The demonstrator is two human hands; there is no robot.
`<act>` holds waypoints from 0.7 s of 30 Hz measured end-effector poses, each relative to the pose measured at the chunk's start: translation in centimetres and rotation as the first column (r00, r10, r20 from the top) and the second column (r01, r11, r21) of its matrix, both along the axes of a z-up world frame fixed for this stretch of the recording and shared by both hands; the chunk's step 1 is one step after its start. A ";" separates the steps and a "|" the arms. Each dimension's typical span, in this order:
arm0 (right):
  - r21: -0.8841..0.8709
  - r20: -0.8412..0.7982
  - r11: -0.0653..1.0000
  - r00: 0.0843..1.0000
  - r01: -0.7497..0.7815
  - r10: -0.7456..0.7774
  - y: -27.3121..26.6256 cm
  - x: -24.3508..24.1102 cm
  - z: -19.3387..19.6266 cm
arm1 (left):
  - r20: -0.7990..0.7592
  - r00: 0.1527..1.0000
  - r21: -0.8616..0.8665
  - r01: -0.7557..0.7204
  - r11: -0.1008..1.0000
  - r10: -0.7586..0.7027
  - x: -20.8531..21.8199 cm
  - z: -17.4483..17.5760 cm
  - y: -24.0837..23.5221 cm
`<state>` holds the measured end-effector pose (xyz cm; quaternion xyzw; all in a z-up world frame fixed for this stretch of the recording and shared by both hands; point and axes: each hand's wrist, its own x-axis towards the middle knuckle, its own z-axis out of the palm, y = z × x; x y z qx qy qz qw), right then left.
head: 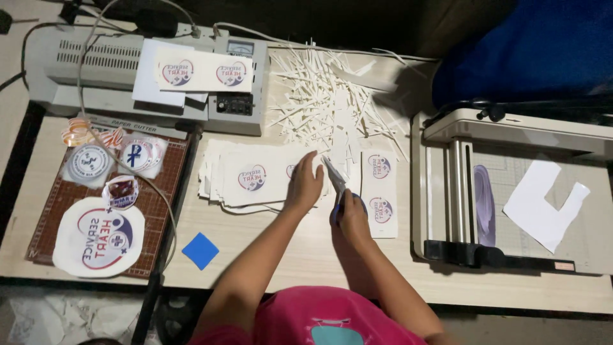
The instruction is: Cutting out circular stickers from a printed sheet using scissors.
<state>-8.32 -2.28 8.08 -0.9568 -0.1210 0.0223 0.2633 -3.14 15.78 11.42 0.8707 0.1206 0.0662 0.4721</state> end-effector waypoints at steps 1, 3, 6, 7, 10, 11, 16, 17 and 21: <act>-0.001 0.003 1.000 1.000 0.009 -0.009 -0.1 0.0 0.1 | 0.003 1.000 -0.001 0.009 1.000 -0.009 0.6 0.6 0.6; -0.118 -0.105 0.988 0.991 -0.100 0.088 -0.3 0.1 0.3 | -0.003 1.000 0.017 -0.031 0.999 0.031 1.8 1.9 1.7; -0.250 -0.495 0.944 0.866 -0.216 0.067 -0.9 2.5 1.3 | -0.030 0.998 0.008 -0.060 0.998 0.060 4.0 2.7 3.3; -0.251 -0.490 0.945 0.869 -0.212 0.065 -0.7 5.2 2.9 | -0.025 0.998 0.009 -0.057 0.998 0.057 5.4 0.2 3.9; -0.269 -0.581 0.958 0.810 -0.098 -0.080 -2.0 14.1 4.6 | 0.078 0.993 -0.016 -0.082 0.997 0.083 8.9 -6.2 5.3; -0.192 -0.447 0.979 0.894 -0.072 -0.022 -3.5 17.9 3.2 | 0.084 0.993 -0.006 -0.077 0.997 0.077 10.2 -7.4 5.7; 0.294 -0.114 0.954 0.989 -0.057 0.095 -8.3 34.5 -0.9 | -0.187 0.982 0.111 0.005 0.994 0.016 14.1 -6.4 6.9; 0.163 -0.194 0.985 0.980 0.063 -0.031 -8.4 36.2 -0.6 | -0.279 0.960 0.165 0.048 0.985 0.000 14.5 -6.9 6.9; 0.151 -0.138 0.984 0.988 0.094 -0.073 -11.3 44.1 -7.5 | -0.473 0.880 0.167 0.124 0.978 -0.030 15.6 -6.9 6.0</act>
